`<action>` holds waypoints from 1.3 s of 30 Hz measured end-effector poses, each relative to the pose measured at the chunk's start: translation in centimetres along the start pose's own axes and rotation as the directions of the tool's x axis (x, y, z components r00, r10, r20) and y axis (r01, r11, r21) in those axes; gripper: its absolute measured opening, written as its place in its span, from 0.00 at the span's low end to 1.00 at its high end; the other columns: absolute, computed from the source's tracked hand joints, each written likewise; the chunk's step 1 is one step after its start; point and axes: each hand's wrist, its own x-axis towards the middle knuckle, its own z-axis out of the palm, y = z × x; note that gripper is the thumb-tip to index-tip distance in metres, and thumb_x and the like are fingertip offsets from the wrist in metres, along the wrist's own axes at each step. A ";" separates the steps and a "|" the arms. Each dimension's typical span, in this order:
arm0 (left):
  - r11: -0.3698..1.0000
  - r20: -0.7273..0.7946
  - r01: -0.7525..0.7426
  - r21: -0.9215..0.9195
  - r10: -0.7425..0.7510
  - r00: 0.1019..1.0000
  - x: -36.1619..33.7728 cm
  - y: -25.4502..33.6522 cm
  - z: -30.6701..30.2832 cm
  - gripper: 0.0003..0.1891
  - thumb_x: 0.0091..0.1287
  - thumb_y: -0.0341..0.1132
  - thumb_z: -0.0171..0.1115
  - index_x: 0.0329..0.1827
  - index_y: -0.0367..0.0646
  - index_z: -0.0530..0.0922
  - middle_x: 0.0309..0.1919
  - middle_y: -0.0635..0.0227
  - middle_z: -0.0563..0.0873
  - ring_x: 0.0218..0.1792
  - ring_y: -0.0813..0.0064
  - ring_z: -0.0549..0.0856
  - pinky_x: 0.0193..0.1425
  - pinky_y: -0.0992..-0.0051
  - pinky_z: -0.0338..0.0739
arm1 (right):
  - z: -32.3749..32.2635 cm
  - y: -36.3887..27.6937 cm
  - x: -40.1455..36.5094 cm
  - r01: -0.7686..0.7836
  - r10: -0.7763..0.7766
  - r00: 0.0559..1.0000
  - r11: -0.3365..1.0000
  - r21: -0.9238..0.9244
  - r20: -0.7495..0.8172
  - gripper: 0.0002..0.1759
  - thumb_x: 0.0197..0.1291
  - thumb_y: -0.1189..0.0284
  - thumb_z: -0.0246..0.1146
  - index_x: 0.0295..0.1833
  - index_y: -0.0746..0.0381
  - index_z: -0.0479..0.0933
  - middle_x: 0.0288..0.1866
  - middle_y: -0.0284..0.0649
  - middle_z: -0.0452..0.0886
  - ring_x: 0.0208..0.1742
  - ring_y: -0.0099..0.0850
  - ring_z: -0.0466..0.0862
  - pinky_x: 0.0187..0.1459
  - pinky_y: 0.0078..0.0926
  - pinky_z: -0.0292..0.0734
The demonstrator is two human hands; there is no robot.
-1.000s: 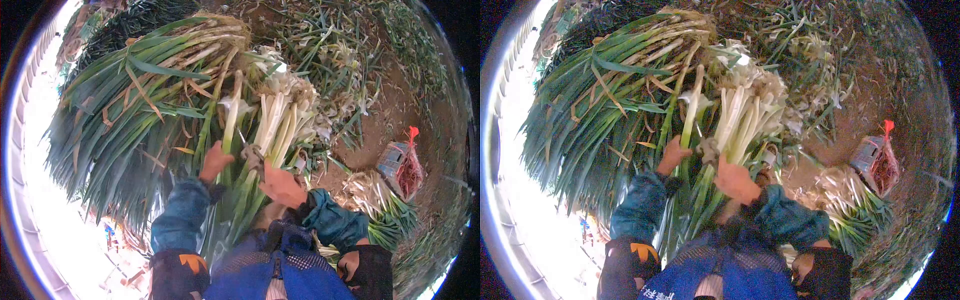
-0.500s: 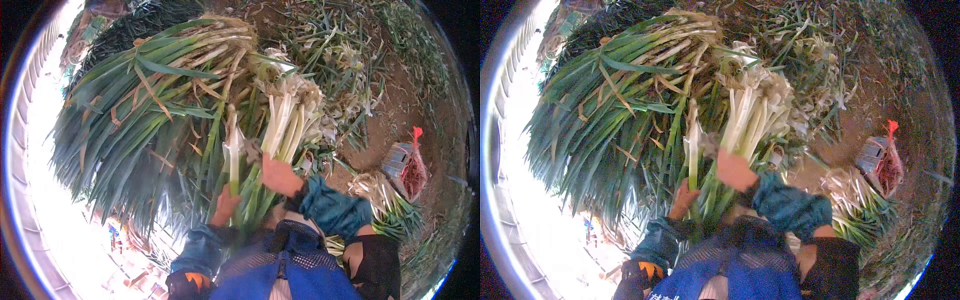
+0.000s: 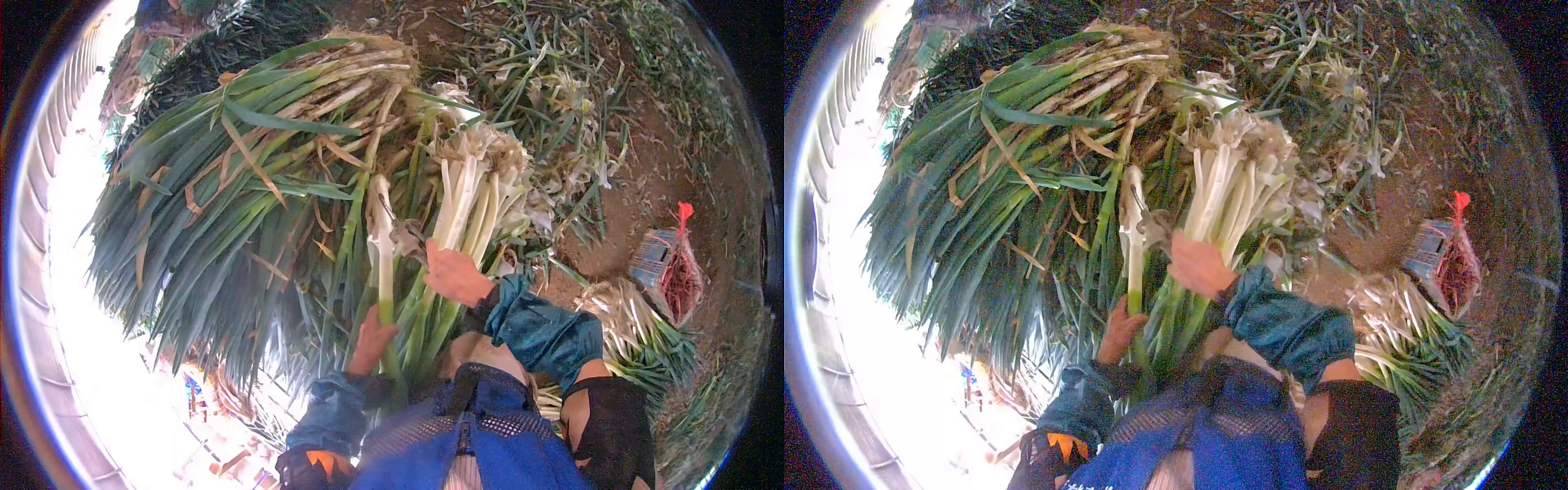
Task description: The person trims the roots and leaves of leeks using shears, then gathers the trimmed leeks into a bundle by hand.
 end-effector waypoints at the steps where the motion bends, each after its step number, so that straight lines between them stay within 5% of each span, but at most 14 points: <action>1: 0.999 -0.021 -0.039 -0.007 0.039 0.999 0.1 0.2 -0.1 0.25 0.52 0.37 0.60 0.53 0.35 0.70 0.33 0.59 0.79 0.35 0.67 0.78 0.40 0.68 0.72 | -0.2 -0.3 -0.1 -0.011 0.011 1.000 1.000 0.019 -0.010 0.30 0.52 0.66 0.57 0.55 0.76 0.61 0.30 0.54 0.78 0.32 0.52 0.81 0.33 0.45 0.77; 5: 0.996 0.003 -0.069 -0.060 0.070 0.998 0.7 5.5 -1.2 0.26 0.50 0.32 0.59 0.55 0.35 0.70 0.37 0.62 0.79 0.37 0.71 0.77 0.42 0.72 0.72 | -3.0 -3.0 -2.8 -0.285 0.259 0.943 0.953 0.102 0.211 0.32 0.53 0.66 0.57 0.59 0.74 0.57 0.31 0.57 0.78 0.33 0.53 0.81 0.34 0.47 0.76; 10: 0.949 0.021 -0.308 -0.065 0.310 0.951 4.8 12.9 -0.3 0.27 0.50 0.31 0.57 0.57 0.36 0.69 0.38 0.57 0.81 0.38 0.67 0.80 0.44 0.73 0.74 | -7.8 -3.8 -7.0 -0.417 0.373 0.904 0.877 0.239 0.209 0.39 0.52 0.58 0.61 0.63 0.69 0.53 0.33 0.61 0.78 0.38 0.58 0.78 0.39 0.50 0.72; 13: 0.964 0.138 -0.266 0.025 0.260 0.956 7.4 10.6 2.8 0.30 0.51 0.31 0.57 0.61 0.37 0.66 0.40 0.60 0.81 0.39 0.68 0.79 0.47 0.72 0.74 | -8.6 -2.5 -8.6 -0.531 0.515 0.848 0.821 0.212 0.129 0.38 0.53 0.59 0.62 0.62 0.69 0.55 0.33 0.62 0.77 0.39 0.58 0.78 0.40 0.50 0.72; 14: 0.942 0.142 -0.320 0.096 0.305 0.942 7.3 9.7 3.9 0.34 0.49 0.33 0.58 0.64 0.40 0.63 0.44 0.44 0.80 0.45 0.53 0.82 0.52 0.65 0.74 | -8.6 -1.4 -9.1 -0.553 0.539 0.833 0.814 0.177 0.123 0.37 0.53 0.59 0.62 0.61 0.70 0.56 0.34 0.62 0.78 0.39 0.58 0.78 0.41 0.50 0.73; 15: 0.959 0.197 -0.256 0.120 0.230 0.953 6.8 8.9 4.8 0.36 0.49 0.34 0.59 0.66 0.41 0.61 0.44 0.44 0.80 0.46 0.52 0.81 0.52 0.64 0.74 | -8.6 -0.5 -9.5 -0.560 0.551 0.828 0.809 0.179 0.104 0.37 0.53 0.59 0.62 0.61 0.70 0.56 0.34 0.62 0.78 0.39 0.58 0.78 0.40 0.50 0.73; 26: 0.957 0.217 -0.249 0.147 0.214 0.952 4.2 0.8 6.8 0.36 0.53 0.37 0.61 0.67 0.40 0.60 0.51 0.50 0.77 0.53 0.63 0.77 0.57 0.71 0.69 | -6.6 9.3 -3.2 -0.415 0.412 0.889 0.909 0.029 -0.200 0.31 0.55 0.57 0.57 0.54 0.71 0.59 0.28 0.57 0.77 0.32 0.56 0.78 0.35 0.49 0.73; 29: 0.964 0.202 -0.254 0.076 0.235 0.951 3.2 0.6 6.7 0.35 0.53 0.41 0.63 0.66 0.41 0.62 0.53 0.46 0.76 0.55 0.51 0.76 0.59 0.63 0.70 | -7.9 7.2 -5.5 -0.207 0.215 0.936 0.977 0.060 -0.280 0.30 0.54 0.58 0.58 0.54 0.70 0.60 0.28 0.58 0.77 0.33 0.55 0.78 0.36 0.50 0.73; 30: 0.963 0.231 -0.229 0.140 0.193 0.954 2.6 1.0 6.7 0.33 0.55 0.40 0.61 0.65 0.41 0.64 0.53 0.47 0.77 0.54 0.51 0.76 0.58 0.62 0.70 | -8.1 5.6 -5.8 -0.393 0.396 0.918 0.916 0.080 -0.029 0.31 0.53 0.59 0.59 0.55 0.68 0.59 0.29 0.60 0.77 0.35 0.56 0.79 0.37 0.51 0.73; 32: 0.946 0.273 -0.178 0.271 0.102 0.957 3.0 2.9 6.5 0.29 0.59 0.40 0.59 0.63 0.41 0.66 0.53 0.50 0.77 0.53 0.51 0.77 0.57 0.62 0.71 | -8.2 3.4 -7.5 -0.432 0.420 0.899 0.897 0.097 0.123 0.31 0.53 0.60 0.60 0.55 0.67 0.58 0.30 0.60 0.78 0.36 0.56 0.79 0.37 0.51 0.73; 35: 0.754 0.405 -0.542 0.371 0.394 0.825 6.7 3.3 2.9 0.17 0.62 0.37 0.54 0.53 0.40 0.73 0.44 0.53 0.79 0.47 0.52 0.78 0.50 0.61 0.73 | -7.9 3.7 -7.6 -0.481 0.466 0.870 0.874 0.069 0.159 0.29 0.52 0.60 0.61 0.52 0.66 0.58 0.31 0.60 0.78 0.36 0.58 0.79 0.37 0.50 0.73; 37: 0.333 0.204 -0.521 0.786 0.655 0.727 10.5 6.2 0.3 0.09 0.62 0.35 0.52 0.41 0.40 0.75 0.34 0.56 0.77 0.40 0.55 0.78 0.45 0.60 0.73 | -7.9 3.7 -7.3 -0.462 0.454 0.886 0.881 0.099 0.096 0.28 0.52 0.61 0.61 0.51 0.66 0.59 0.31 0.60 0.78 0.36 0.58 0.78 0.38 0.50 0.73; 38: 0.470 -0.037 -0.398 0.788 0.681 0.731 14.1 5.2 -0.9 0.06 0.61 0.33 0.52 0.36 0.42 0.74 0.29 0.57 0.74 0.37 0.54 0.76 0.45 0.57 0.72 | -7.8 2.9 -7.3 -0.393 0.386 0.919 0.915 0.090 0.084 0.27 0.53 0.61 0.61 0.51 0.66 0.59 0.31 0.60 0.77 0.36 0.58 0.78 0.36 0.49 0.73; 39: 0.420 -0.100 -0.288 0.861 0.694 0.713 17.1 4.5 -2.7 0.07 0.60 0.34 0.53 0.37 0.41 0.74 0.31 0.56 0.76 0.39 0.53 0.76 0.45 0.55 0.72 | -7.2 2.2 -7.4 -0.367 0.359 0.929 0.924 0.107 0.087 0.28 0.53 0.61 0.61 0.51 0.66 0.59 0.31 0.60 0.77 0.36 0.57 0.78 0.36 0.49 0.73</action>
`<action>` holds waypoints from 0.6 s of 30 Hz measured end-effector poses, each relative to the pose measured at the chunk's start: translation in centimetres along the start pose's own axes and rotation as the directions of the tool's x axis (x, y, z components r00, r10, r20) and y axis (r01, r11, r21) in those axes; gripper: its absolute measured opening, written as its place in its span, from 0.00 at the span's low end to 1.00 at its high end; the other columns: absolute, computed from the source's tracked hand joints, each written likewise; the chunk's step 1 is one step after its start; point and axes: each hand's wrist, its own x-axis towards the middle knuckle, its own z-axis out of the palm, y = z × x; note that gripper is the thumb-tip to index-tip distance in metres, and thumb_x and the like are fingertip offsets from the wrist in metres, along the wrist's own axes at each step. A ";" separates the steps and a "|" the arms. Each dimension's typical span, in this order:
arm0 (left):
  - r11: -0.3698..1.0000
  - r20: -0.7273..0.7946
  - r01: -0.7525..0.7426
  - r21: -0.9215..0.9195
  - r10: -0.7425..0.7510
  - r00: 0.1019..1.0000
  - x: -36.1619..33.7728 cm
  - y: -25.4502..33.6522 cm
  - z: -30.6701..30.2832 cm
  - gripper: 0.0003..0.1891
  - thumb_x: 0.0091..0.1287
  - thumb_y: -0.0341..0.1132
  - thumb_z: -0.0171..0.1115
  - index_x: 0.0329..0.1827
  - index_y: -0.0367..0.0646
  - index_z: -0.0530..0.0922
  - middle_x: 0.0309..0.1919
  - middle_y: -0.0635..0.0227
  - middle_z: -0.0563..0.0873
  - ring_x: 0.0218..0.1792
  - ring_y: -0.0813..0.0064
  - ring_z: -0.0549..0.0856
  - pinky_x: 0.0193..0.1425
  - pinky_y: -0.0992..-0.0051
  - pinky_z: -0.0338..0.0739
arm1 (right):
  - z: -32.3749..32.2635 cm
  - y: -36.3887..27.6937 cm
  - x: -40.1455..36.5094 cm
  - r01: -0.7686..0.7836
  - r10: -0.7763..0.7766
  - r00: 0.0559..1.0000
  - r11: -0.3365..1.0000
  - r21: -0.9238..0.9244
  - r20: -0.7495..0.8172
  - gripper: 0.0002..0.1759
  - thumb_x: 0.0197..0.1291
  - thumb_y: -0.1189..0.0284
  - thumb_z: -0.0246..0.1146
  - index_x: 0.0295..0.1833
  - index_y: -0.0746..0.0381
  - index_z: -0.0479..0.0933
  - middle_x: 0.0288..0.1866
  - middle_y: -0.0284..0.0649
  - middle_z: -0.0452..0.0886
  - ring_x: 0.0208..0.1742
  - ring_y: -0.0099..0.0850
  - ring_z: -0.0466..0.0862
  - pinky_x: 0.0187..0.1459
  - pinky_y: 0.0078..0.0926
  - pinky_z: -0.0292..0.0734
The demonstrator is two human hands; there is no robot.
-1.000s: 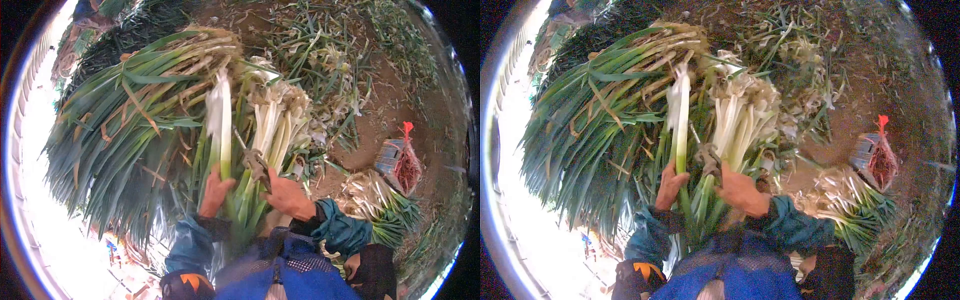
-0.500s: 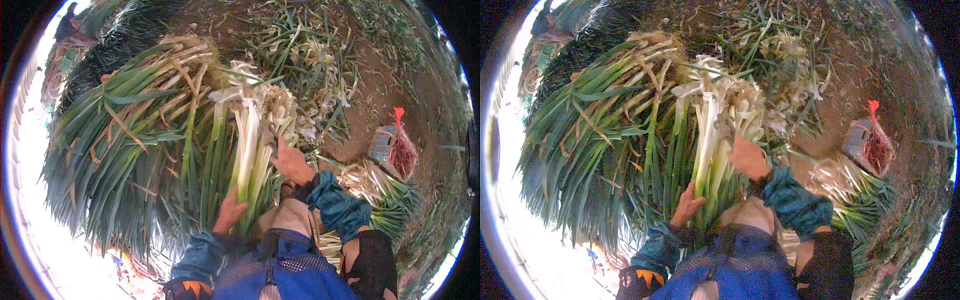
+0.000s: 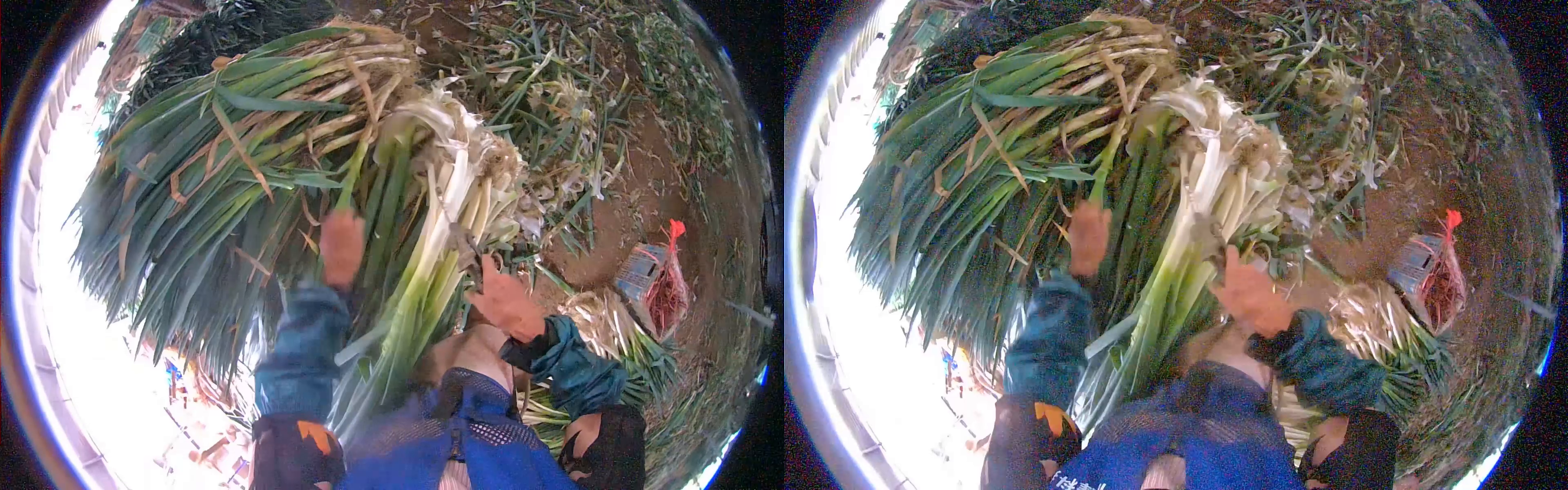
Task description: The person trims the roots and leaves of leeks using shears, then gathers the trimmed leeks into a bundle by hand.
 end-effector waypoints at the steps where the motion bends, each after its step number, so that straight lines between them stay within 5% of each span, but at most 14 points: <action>1: 0.990 -0.060 0.042 0.133 -0.035 0.998 1.6 -1.7 0.7 0.09 0.60 0.36 0.55 0.37 0.40 0.74 0.32 0.55 0.77 0.40 0.51 0.77 0.45 0.54 0.72 | 0.7 -0.6 -0.4 0.030 -0.030 1.000 0.999 0.013 0.001 0.28 0.53 0.61 0.61 0.52 0.66 0.59 0.30 0.60 0.77 0.36 0.57 0.78 0.35 0.48 0.73; 4: 0.902 0.229 0.430 -0.031 -0.412 0.882 4.2 -2.5 1.4 0.14 0.57 0.40 0.59 0.38 0.37 0.74 0.37 0.51 0.80 0.43 0.48 0.77 0.45 0.52 0.71 | 2.3 -1.4 0.0 0.028 -0.033 0.997 0.998 0.062 0.071 0.32 0.53 0.61 0.62 0.56 0.68 0.58 0.29 0.59 0.76 0.35 0.56 0.78 0.34 0.46 0.74; 5: 0.882 0.181 0.467 -0.059 -0.451 0.874 4.5 -2.1 1.8 0.16 0.54 0.41 0.60 0.38 0.37 0.74 0.39 0.48 0.81 0.45 0.46 0.78 0.45 0.51 0.71 | 2.6 -1.8 0.0 0.047 -0.052 0.997 0.996 0.081 0.064 0.32 0.53 0.61 0.62 0.57 0.69 0.58 0.29 0.59 0.76 0.35 0.56 0.78 0.34 0.46 0.74; 8: 0.868 0.120 0.485 -0.103 -0.474 0.873 4.6 -1.6 2.1 0.13 0.53 0.37 0.58 0.38 0.39 0.74 0.39 0.47 0.81 0.42 0.45 0.79 0.45 0.50 0.72 | 3.3 -3.8 -0.1 0.068 -0.074 0.994 0.994 0.081 0.074 0.34 0.54 0.62 0.62 0.59 0.70 0.56 0.30 0.59 0.77 0.35 0.56 0.78 0.35 0.46 0.73; 18: 0.850 0.319 0.524 -0.049 -0.483 0.815 -5.6 0.3 -4.8 0.17 0.53 0.41 0.56 0.43 0.42 0.72 0.34 0.47 0.82 0.38 0.44 0.81 0.43 0.52 0.73 | 6.6 -7.5 0.3 0.205 -0.219 0.960 0.974 0.096 0.172 0.36 0.53 0.62 0.60 0.59 0.73 0.54 0.30 0.56 0.79 0.33 0.55 0.80 0.34 0.47 0.76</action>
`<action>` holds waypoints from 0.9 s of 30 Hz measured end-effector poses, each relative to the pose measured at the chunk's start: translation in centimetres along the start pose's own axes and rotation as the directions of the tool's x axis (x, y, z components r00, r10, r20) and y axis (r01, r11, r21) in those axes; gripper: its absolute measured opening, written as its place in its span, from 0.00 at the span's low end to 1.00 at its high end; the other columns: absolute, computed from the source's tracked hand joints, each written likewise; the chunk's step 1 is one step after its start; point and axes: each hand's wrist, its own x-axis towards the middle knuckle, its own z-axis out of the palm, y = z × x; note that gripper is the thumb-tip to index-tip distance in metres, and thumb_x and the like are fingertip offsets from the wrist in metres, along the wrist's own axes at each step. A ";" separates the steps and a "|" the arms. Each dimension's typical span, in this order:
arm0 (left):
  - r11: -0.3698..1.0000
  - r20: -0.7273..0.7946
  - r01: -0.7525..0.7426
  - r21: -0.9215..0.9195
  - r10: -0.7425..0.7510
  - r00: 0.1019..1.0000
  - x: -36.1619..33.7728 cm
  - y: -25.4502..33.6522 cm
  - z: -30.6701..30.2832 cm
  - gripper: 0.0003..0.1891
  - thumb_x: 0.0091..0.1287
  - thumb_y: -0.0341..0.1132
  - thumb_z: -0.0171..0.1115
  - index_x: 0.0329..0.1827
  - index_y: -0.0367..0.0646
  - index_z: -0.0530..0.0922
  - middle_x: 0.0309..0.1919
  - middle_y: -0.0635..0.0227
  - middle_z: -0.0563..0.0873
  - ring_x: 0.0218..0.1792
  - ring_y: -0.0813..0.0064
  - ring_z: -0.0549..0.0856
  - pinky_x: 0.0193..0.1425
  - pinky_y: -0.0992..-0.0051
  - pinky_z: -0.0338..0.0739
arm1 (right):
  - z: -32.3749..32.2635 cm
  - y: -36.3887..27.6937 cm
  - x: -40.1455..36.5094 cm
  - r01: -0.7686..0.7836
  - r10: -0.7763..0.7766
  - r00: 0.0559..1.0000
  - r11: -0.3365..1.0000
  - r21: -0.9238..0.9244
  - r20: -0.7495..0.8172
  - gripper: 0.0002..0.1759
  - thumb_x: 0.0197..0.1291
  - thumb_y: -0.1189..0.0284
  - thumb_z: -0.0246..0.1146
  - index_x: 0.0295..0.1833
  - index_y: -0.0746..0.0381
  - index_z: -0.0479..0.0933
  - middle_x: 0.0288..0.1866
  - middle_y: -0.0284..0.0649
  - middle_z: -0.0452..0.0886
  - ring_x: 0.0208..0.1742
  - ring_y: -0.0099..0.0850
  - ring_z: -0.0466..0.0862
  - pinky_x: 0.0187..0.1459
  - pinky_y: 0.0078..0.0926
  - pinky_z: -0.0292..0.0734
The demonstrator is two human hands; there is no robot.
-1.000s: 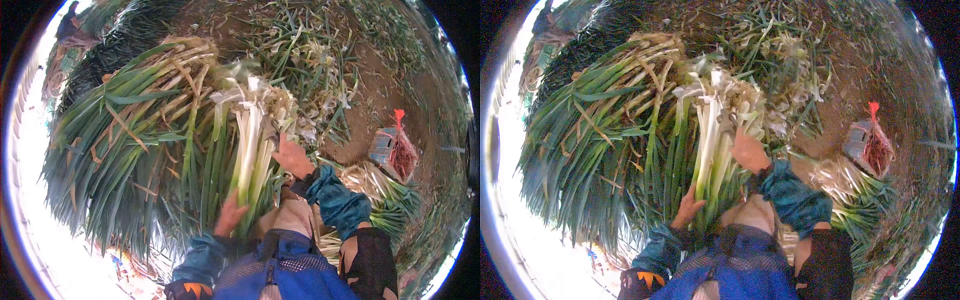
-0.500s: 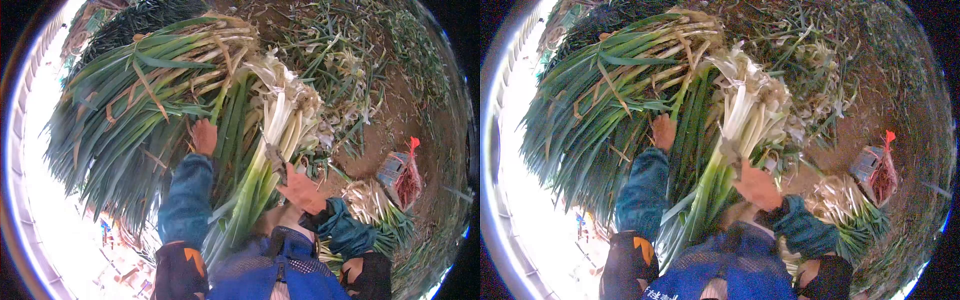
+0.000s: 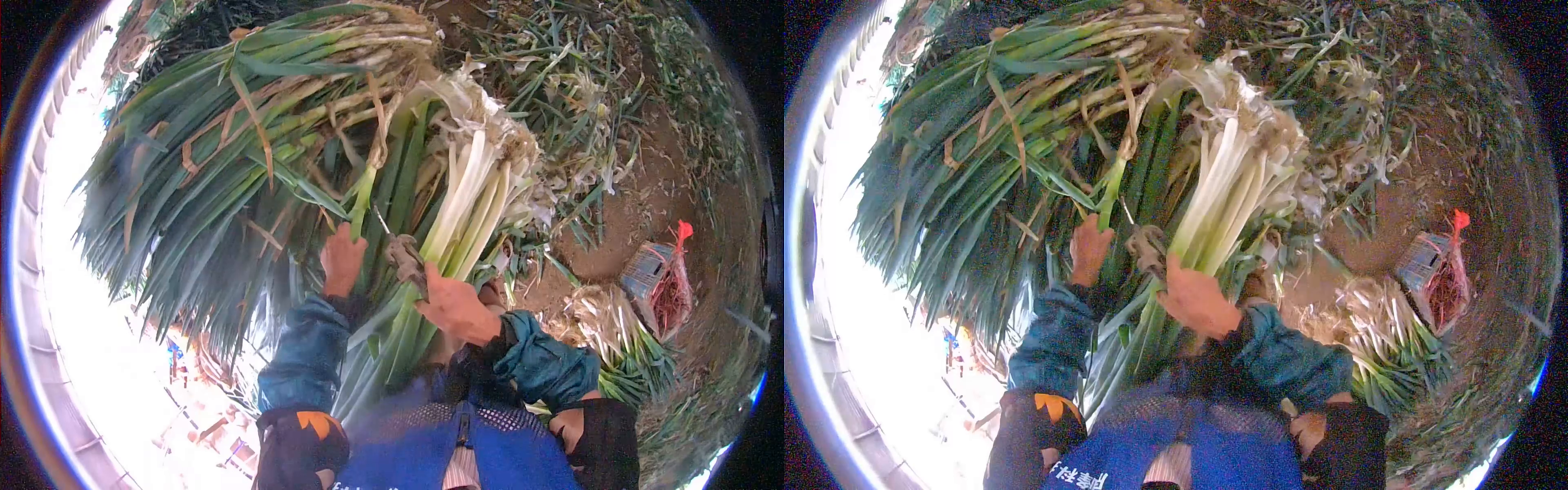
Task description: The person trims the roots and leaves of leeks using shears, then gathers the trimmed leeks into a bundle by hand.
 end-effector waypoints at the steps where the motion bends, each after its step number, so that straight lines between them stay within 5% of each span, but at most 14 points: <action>1: 0.999 0.018 0.023 -0.047 -0.023 1.000 -0.9 -0.4 0.0 0.17 0.53 0.41 0.56 0.42 0.42 0.72 0.33 0.47 0.82 0.38 0.45 0.81 0.43 0.51 0.72 | 0.0 -0.5 -0.1 -0.007 0.007 1.000 1.000 -0.004 0.027 0.35 0.53 0.62 0.60 0.58 0.72 0.55 0.30 0.56 0.79 0.32 0.55 0.80 0.33 0.47 0.76; 6: 0.986 0.098 0.084 -0.140 -0.071 0.993 -5.6 -0.1 0.3 0.16 0.55 0.42 0.56 0.42 0.43 0.71 0.32 0.48 0.82 0.37 0.45 0.81 0.41 0.51 0.72 | -0.8 -2.3 -1.9 -0.156 0.158 0.977 0.987 -0.023 0.141 0.39 0.54 0.61 0.60 0.63 0.73 0.52 0.32 0.59 0.77 0.37 0.57 0.78 0.38 0.47 0.73; 9: 0.948 0.133 0.162 -0.273 -0.130 0.983 -9.6 -2.5 7.6 0.16 0.56 0.42 0.56 0.43 0.44 0.71 0.32 0.49 0.82 0.36 0.47 0.82 0.39 0.51 0.73 | -1.5 -1.9 -3.3 -0.175 0.183 0.971 0.982 -0.066 0.155 0.39 0.53 0.61 0.60 0.63 0.74 0.52 0.33 0.61 0.76 0.37 0.57 0.78 0.39 0.49 0.72; 14: 0.989 0.011 -0.061 -0.134 0.063 0.998 -11.5 1.8 5.6 0.15 0.57 0.40 0.56 0.44 0.41 0.71 0.30 0.52 0.82 0.34 0.52 0.83 0.35 0.55 0.77 | -0.8 -0.1 -6.7 -0.116 0.141 0.976 0.982 -0.148 0.168 0.38 0.52 0.62 0.60 0.61 0.73 0.52 0.30 0.62 0.76 0.35 0.57 0.78 0.36 0.49 0.72; 17: 0.999 0.215 -0.038 0.006 0.036 0.976 -11.2 2.5 4.0 0.14 0.58 0.39 0.54 0.42 0.39 0.72 0.29 0.53 0.82 0.34 0.54 0.83 0.34 0.56 0.78 | -0.8 1.5 -5.4 -0.242 0.264 0.959 0.951 -0.192 0.102 0.35 0.52 0.62 0.60 0.58 0.72 0.55 0.29 0.60 0.76 0.33 0.57 0.77 0.34 0.48 0.72; 21: 0.953 0.253 -0.111 0.283 0.037 0.967 -9.6 3.6 0.3 0.15 0.56 0.41 0.58 0.37 0.38 0.72 0.32 0.58 0.81 0.35 0.53 0.82 0.37 0.59 0.77 | -1.9 2.2 -3.7 -0.163 0.164 0.986 0.977 -0.139 -0.004 0.32 0.55 0.64 0.59 0.58 0.73 0.55 0.28 0.60 0.76 0.34 0.57 0.78 0.34 0.49 0.72; 24: 0.908 -0.121 -0.375 0.185 0.400 0.909 -5.0 4.3 -0.8 0.15 0.56 0.38 0.59 0.39 0.36 0.71 0.35 0.58 0.78 0.41 0.57 0.78 0.40 0.60 0.77 | -1.9 2.4 -3.8 -0.135 0.137 0.991 0.978 -0.161 0.001 0.35 0.55 0.64 0.59 0.60 0.75 0.54 0.29 0.59 0.76 0.34 0.56 0.77 0.35 0.47 0.72; 27: 0.923 -0.285 -0.290 0.252 0.357 0.889 0.9 4.5 3.2 0.10 0.60 0.34 0.56 0.39 0.38 0.71 0.38 0.59 0.73 0.40 0.59 0.75 0.42 0.63 0.75 | -1.9 2.8 -4.3 -0.085 0.080 0.995 0.992 -0.090 -0.054 0.36 0.56 0.63 0.59 0.61 0.76 0.54 0.30 0.59 0.75 0.34 0.54 0.77 0.35 0.44 0.72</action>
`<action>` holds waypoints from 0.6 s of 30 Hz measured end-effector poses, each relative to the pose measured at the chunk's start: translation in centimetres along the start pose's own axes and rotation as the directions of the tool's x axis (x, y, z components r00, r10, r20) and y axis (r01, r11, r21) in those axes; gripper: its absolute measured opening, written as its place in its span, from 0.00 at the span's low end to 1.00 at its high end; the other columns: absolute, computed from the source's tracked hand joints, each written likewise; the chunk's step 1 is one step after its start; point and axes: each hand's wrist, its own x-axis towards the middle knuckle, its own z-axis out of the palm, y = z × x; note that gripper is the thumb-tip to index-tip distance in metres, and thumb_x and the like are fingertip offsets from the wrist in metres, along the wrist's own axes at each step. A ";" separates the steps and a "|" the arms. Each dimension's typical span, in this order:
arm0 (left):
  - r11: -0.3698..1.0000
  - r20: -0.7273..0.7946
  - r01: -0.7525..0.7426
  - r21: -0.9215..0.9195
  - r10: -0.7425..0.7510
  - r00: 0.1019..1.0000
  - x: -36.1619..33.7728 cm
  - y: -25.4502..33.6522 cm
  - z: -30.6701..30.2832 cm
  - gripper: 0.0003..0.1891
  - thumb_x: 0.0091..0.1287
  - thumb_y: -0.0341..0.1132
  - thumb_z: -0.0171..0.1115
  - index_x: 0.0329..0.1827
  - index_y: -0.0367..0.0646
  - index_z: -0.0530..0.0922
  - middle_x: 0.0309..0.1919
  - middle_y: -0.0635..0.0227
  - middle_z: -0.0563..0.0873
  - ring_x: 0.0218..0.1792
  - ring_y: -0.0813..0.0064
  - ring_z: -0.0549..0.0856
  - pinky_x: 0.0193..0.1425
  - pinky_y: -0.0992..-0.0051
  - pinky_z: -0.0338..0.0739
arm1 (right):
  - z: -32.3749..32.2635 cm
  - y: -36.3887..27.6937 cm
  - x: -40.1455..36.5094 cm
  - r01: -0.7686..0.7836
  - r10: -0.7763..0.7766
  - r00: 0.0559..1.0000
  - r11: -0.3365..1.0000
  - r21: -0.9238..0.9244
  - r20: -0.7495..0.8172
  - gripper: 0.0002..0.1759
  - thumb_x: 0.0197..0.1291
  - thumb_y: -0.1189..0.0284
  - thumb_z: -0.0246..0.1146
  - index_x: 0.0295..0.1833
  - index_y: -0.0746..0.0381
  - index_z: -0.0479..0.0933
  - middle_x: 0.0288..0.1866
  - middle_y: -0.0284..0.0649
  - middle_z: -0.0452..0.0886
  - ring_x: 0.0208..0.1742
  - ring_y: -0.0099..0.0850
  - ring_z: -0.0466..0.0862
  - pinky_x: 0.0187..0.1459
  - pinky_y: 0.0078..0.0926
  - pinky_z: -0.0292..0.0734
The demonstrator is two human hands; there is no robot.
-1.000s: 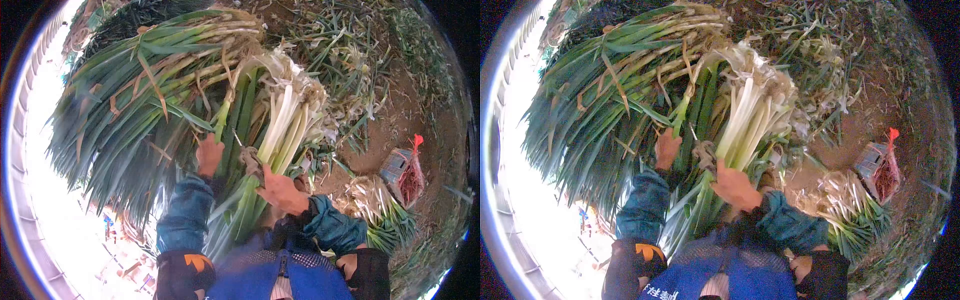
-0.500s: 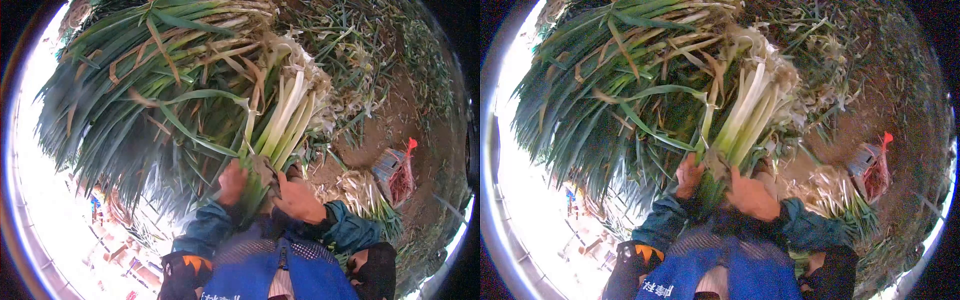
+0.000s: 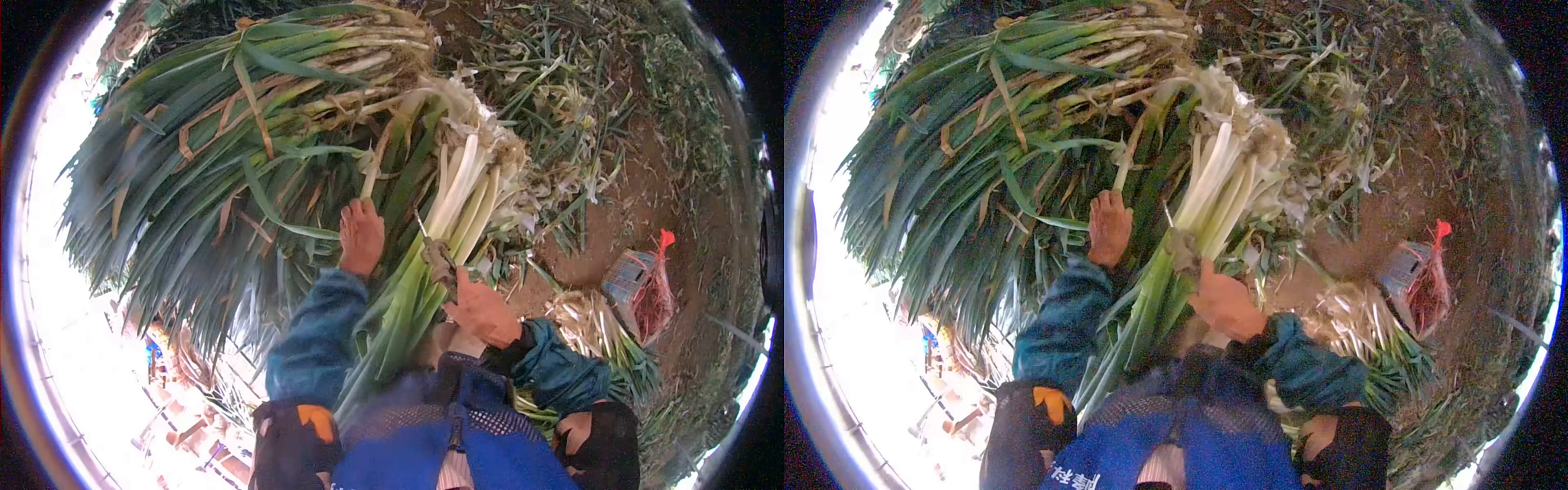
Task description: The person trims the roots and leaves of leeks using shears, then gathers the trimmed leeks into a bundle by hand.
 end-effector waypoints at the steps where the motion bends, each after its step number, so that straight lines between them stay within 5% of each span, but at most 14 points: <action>1: 0.998 0.009 0.062 0.016 -0.062 0.998 0.5 -0.5 2.6 0.10 0.61 0.35 0.56 0.39 0.38 0.70 0.40 0.58 0.73 0.40 0.58 0.75 0.42 0.62 0.75 | 0.3 0.5 0.0 0.040 -0.040 0.999 0.999 0.004 -0.034 0.36 0.56 0.63 0.59 0.61 0.76 0.54 0.30 0.59 0.74 0.34 0.53 0.76 0.35 0.43 0.72; 3: 0.988 0.008 0.152 0.031 -0.152 0.988 1.4 -0.9 5.1 0.11 0.63 0.37 0.55 0.40 0.38 0.70 0.41 0.57 0.72 0.41 0.56 0.75 0.43 0.61 0.75 | 1.1 1.7 0.0 0.116 -0.114 0.989 0.993 0.016 -0.093 0.37 0.56 0.63 0.59 0.62 0.76 0.54 0.30 0.58 0.74 0.34 0.52 0.76 0.35 0.41 0.71; 5: 0.978 -0.018 0.205 0.034 -0.205 0.979 2.2 -1.3 5.7 0.13 0.64 0.40 0.55 0.41 0.38 0.70 0.42 0.56 0.71 0.40 0.53 0.76 0.42 0.59 0.75 | -0.7 0.2 0.0 -0.024 0.024 1.000 0.998 0.052 0.002 0.37 0.56 0.62 0.60 0.62 0.76 0.54 0.31 0.59 0.74 0.35 0.52 0.76 0.35 0.41 0.72; 8: 0.912 0.243 0.363 -0.193 -0.314 0.918 1.9 -2.7 5.1 0.13 0.63 0.39 0.55 0.42 0.38 0.70 0.40 0.51 0.75 0.39 0.47 0.79 0.41 0.53 0.75 | -0.7 0.1 0.0 -0.078 0.076 0.997 0.995 0.067 0.031 0.37 0.56 0.62 0.60 0.62 0.75 0.54 0.32 0.59 0.75 0.36 0.52 0.77 0.36 0.42 0.72; 12: 0.886 0.340 0.363 -0.287 -0.260 0.904 1.3 -0.4 1.9 0.10 0.59 0.36 0.53 0.39 0.41 0.69 0.28 0.44 0.80 0.36 0.42 0.80 0.40 0.48 0.72 | -1.3 -0.7 -0.9 -0.070 0.069 0.997 0.995 0.069 0.021 0.37 0.55 0.62 0.61 0.62 0.73 0.55 0.33 0.59 0.77 0.37 0.54 0.79 0.37 0.45 0.73; 18: 0.802 0.419 0.290 -0.523 -0.054 0.906 -1.9 6.9 0.2 0.12 0.59 0.37 0.54 0.39 0.40 0.67 0.29 0.42 0.79 0.36 0.38 0.77 0.39 0.48 0.70 | -2.3 1.1 -1.7 -0.231 0.233 0.972 0.969 0.084 -0.020 0.34 0.54 0.60 0.61 0.60 0.67 0.57 0.32 0.60 0.77 0.37 0.56 0.79 0.37 0.48 0.74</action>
